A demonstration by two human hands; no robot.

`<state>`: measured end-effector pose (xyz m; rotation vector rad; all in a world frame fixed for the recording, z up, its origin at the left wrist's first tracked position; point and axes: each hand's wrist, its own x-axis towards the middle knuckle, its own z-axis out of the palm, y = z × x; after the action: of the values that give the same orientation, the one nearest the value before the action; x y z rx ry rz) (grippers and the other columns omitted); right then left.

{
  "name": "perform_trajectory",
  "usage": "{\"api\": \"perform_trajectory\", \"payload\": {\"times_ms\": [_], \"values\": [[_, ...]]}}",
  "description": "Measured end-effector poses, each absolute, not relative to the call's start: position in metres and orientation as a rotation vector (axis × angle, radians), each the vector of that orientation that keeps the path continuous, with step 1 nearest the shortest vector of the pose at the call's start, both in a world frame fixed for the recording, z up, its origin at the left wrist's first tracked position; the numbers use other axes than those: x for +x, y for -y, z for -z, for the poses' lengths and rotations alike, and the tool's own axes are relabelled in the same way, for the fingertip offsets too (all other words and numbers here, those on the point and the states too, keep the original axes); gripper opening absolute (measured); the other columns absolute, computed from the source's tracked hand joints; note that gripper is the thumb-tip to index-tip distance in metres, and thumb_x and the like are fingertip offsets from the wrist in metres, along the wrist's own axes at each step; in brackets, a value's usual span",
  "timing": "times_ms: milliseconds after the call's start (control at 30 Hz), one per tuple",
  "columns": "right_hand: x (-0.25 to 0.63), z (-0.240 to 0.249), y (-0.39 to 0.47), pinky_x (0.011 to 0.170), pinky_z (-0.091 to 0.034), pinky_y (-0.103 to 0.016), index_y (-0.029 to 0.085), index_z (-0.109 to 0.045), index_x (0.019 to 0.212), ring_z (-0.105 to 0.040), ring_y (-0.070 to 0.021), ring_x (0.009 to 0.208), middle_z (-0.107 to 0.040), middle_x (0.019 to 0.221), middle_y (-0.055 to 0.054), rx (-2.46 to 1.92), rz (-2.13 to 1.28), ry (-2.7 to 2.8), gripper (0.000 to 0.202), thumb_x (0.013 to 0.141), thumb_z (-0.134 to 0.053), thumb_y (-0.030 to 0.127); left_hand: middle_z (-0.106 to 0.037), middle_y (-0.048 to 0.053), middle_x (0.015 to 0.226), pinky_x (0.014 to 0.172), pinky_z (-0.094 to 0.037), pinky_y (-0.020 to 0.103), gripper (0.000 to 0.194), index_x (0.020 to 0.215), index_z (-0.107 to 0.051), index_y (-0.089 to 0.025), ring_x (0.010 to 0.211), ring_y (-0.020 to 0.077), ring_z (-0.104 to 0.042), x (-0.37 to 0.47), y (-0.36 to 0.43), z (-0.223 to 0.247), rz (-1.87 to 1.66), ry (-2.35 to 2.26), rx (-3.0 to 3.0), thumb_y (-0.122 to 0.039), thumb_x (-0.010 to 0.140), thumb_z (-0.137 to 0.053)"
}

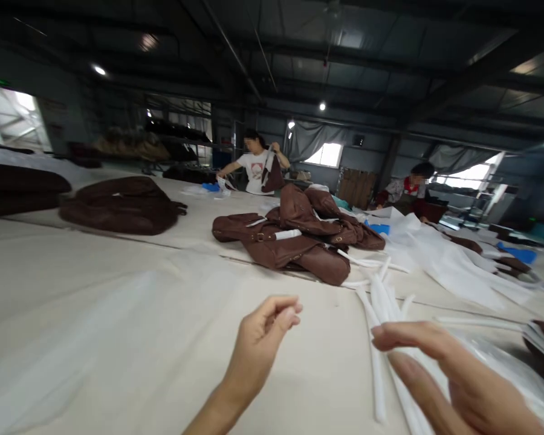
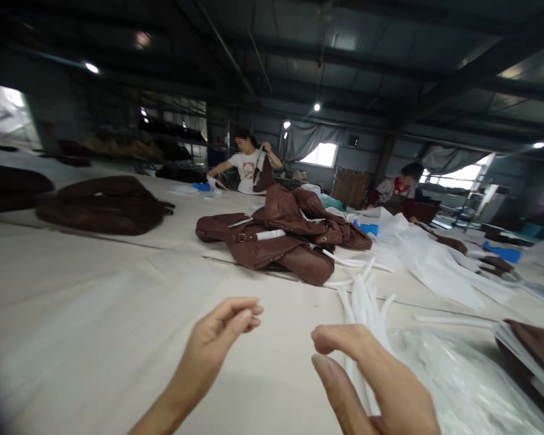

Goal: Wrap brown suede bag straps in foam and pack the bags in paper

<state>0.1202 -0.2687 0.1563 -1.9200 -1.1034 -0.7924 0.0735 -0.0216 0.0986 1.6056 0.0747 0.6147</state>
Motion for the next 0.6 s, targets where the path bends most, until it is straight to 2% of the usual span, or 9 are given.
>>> {"api": "perform_trajectory", "payload": {"times_ms": [100,233,433,600], "values": [[0.140,-0.128,0.228,0.069,-0.055,-0.020,0.026,-0.060,0.107,-0.069,-0.0153,0.074,-0.071,0.087,-0.004,-1.913,0.632,1.322,0.014,0.094,-0.056,0.021,-0.072,0.005,0.083,0.077,-0.050,0.030,0.024,0.093,-0.067,-0.017,0.078,0.0193,-0.066,0.115,0.001,-0.022,-0.434,-0.193,1.803,-0.035,0.085,-0.053],[0.168,-0.085,0.194,0.067,-0.052,-0.021,0.023,-0.058,0.101,-0.065,-0.0133,0.069,-0.065,0.080,-0.002,-1.967,0.337,1.483,0.011,0.097,-0.048,0.020,-0.069,0.001,0.075,0.070,-0.045,0.025,0.021,0.087,-0.065,-0.019,0.072,0.0168,-0.063,0.131,-0.013,0.053,-0.332,-0.333,1.960,-0.028,0.084,-0.046],[0.194,-0.071,0.144,0.069,-0.051,-0.024,0.021,-0.061,0.095,-0.067,-0.0150,0.074,-0.068,0.085,-0.002,-2.093,0.092,1.528,0.013,0.096,-0.048,0.023,-0.072,-0.002,0.080,0.070,-0.041,0.022,0.022,0.084,-0.067,-0.024,0.076,0.0153,-0.064,0.134,-0.011,0.061,-0.235,-0.342,2.161,-0.016,0.082,-0.046],[0.227,-0.087,0.073,0.086,-0.049,-0.033,0.020,-0.061,0.109,-0.065,-0.0216,0.097,-0.068,0.105,-0.007,-2.145,0.189,1.495,0.018,0.094,-0.051,0.022,-0.073,-0.003,0.081,0.070,-0.041,0.021,0.027,0.090,-0.070,-0.025,0.076,0.0150,-0.064,0.140,-0.016,0.070,-0.151,-0.342,2.191,-0.013,0.078,-0.049]]}}
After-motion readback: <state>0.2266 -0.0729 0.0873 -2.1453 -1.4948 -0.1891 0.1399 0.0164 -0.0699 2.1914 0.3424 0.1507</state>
